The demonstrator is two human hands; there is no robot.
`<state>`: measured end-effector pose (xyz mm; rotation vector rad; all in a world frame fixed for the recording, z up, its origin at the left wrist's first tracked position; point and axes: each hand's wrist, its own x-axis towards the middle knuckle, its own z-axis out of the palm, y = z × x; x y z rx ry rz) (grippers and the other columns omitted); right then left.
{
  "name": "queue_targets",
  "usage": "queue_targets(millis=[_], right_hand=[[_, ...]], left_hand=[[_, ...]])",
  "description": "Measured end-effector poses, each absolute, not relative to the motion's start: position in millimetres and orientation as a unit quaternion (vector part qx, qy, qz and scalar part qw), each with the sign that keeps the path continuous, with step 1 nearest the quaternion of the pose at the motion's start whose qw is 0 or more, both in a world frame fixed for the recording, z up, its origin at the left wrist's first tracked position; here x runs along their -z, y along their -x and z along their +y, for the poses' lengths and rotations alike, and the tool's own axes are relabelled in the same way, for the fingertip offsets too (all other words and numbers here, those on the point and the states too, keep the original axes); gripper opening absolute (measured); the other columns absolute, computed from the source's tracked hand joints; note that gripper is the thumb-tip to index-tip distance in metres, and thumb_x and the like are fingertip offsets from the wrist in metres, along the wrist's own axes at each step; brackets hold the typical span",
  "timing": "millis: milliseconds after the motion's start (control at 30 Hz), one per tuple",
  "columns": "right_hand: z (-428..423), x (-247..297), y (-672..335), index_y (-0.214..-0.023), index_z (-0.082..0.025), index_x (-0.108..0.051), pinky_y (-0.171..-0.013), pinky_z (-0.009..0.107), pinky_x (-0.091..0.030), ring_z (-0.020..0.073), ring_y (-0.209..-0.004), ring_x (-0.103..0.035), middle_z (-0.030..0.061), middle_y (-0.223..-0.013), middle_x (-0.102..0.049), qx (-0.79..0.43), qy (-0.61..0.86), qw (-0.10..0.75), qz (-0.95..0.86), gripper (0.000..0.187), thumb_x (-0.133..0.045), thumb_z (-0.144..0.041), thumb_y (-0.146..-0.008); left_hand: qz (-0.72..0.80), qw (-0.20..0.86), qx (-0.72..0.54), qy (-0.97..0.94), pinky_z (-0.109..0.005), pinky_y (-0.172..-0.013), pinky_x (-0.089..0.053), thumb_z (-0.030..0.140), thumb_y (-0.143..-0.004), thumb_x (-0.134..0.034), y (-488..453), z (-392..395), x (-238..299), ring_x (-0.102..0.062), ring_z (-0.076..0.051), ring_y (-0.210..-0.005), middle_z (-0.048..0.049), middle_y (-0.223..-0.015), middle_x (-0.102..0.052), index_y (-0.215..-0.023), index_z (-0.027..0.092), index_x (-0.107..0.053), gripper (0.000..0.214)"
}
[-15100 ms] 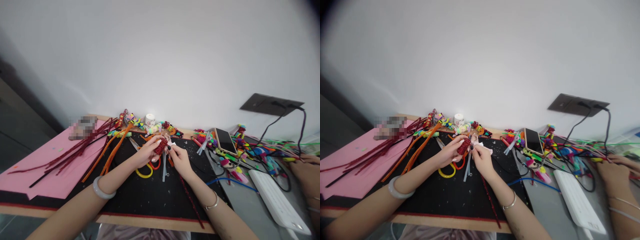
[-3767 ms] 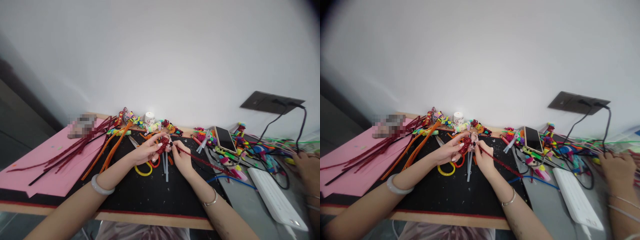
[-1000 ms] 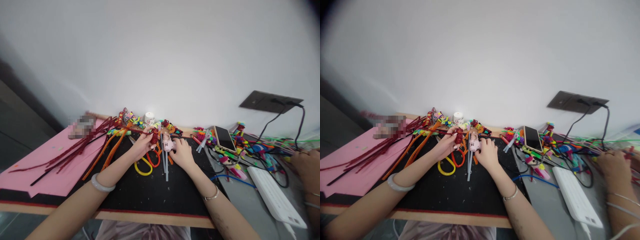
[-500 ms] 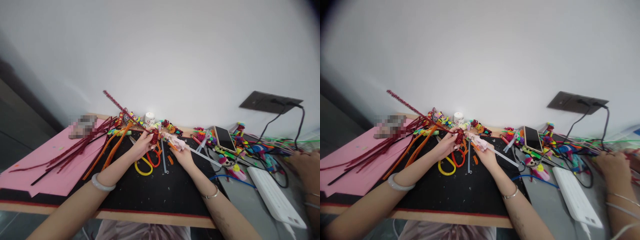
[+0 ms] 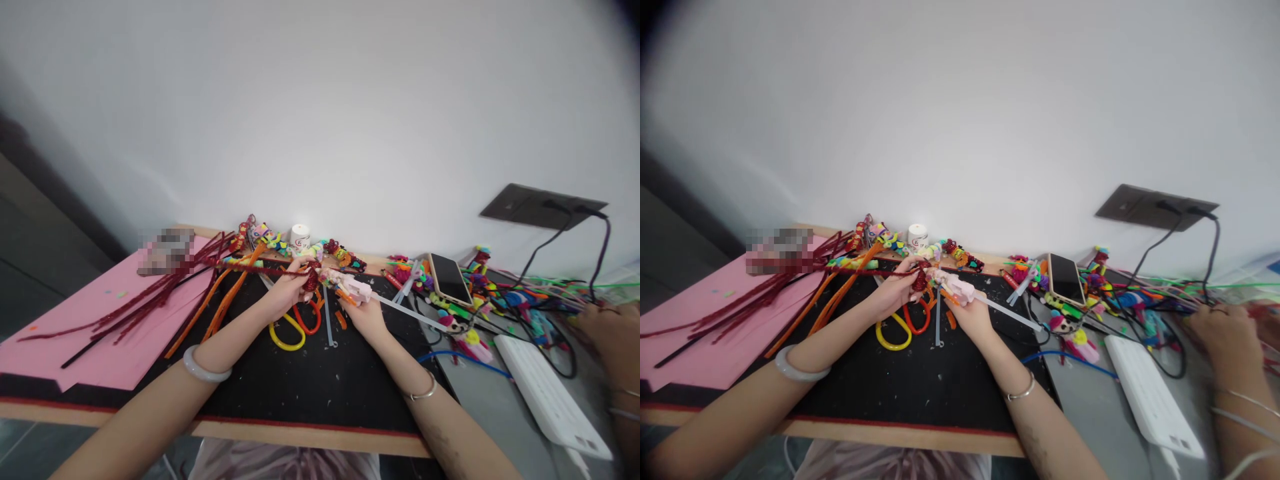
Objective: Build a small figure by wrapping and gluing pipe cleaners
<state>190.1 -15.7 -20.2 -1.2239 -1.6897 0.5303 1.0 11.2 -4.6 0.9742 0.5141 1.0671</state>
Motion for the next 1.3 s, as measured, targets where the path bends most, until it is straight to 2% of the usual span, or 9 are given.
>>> queue_targets(millis=[233,400,567,933,1300], right_hand=[[-15.6,21.2,-190.4,-0.099,-0.016,-0.068,-0.084,0.040,-0.051,0.0257,-0.091,-0.066,0.0091,-0.098,-0.070,-0.224,0.482,0.477,-0.700,0.029,-0.059,-0.023,-0.073],[-13.0,26.6,-193.0,-0.091,-0.015,-0.070,-0.084,0.041,-0.051,0.0267,-0.089,-0.066,0.0101,-0.093,-0.071,-0.209,0.511,0.468,-0.690,0.025,-0.060,-0.026,-0.071],[-11.5,28.8,-194.9,-0.092,-0.017,-0.070,-0.086,0.042,-0.049,0.0266,-0.091,-0.065,0.0089,-0.095,-0.071,-0.207,0.509,0.467,-0.693,0.025,-0.060,-0.027,-0.071],[-11.2,27.6,-194.6,-0.088,-0.018,-0.070,-0.082,0.040,-0.051,0.0250,-0.086,-0.066,0.0084,-0.090,-0.072,-0.208,0.510,0.470,-0.690,0.021,-0.060,-0.024,-0.071],[-11.7,25.5,-193.2,-0.089,-0.018,-0.069,-0.081,0.037,-0.051,0.0244,-0.086,-0.066,0.0077,-0.092,-0.072,-0.199,0.515,0.467,-0.691,0.022,-0.058,-0.024,-0.071]], left_hand=[[0.242,0.720,-0.479,-0.440,-0.019,-0.045,-0.035,0.028,-0.080,-0.058,-0.5,11.9,5.1,-0.042,-0.006,-0.045,0.0056,-0.064,-0.046,-0.109,0.026,-0.043,0.032],[0.238,0.721,-0.477,-0.444,-0.019,-0.046,-0.034,0.026,-0.082,-0.057,0.2,11.4,4.4,-0.043,-0.005,-0.046,0.0047,-0.068,-0.048,-0.109,0.027,-0.042,0.031],[0.236,0.728,-0.479,-0.430,-0.018,-0.046,-0.034,0.026,-0.083,-0.056,0.8,13.0,7.1,-0.043,-0.006,-0.047,0.0036,-0.071,-0.048,-0.110,0.027,-0.042,0.030],[0.222,0.734,-0.479,-0.427,-0.019,-0.049,-0.037,0.027,-0.083,-0.056,2.9,14.6,10.3,-0.046,-0.006,-0.051,0.0019,-0.079,-0.051,-0.109,0.027,-0.045,0.029],[0.229,0.741,-0.473,-0.417,-0.020,-0.052,-0.039,0.026,-0.083,-0.057,1.7,12.1,7.6,-0.048,-0.006,-0.052,0.0034,-0.074,-0.049,-0.110,0.029,-0.045,0.029]])
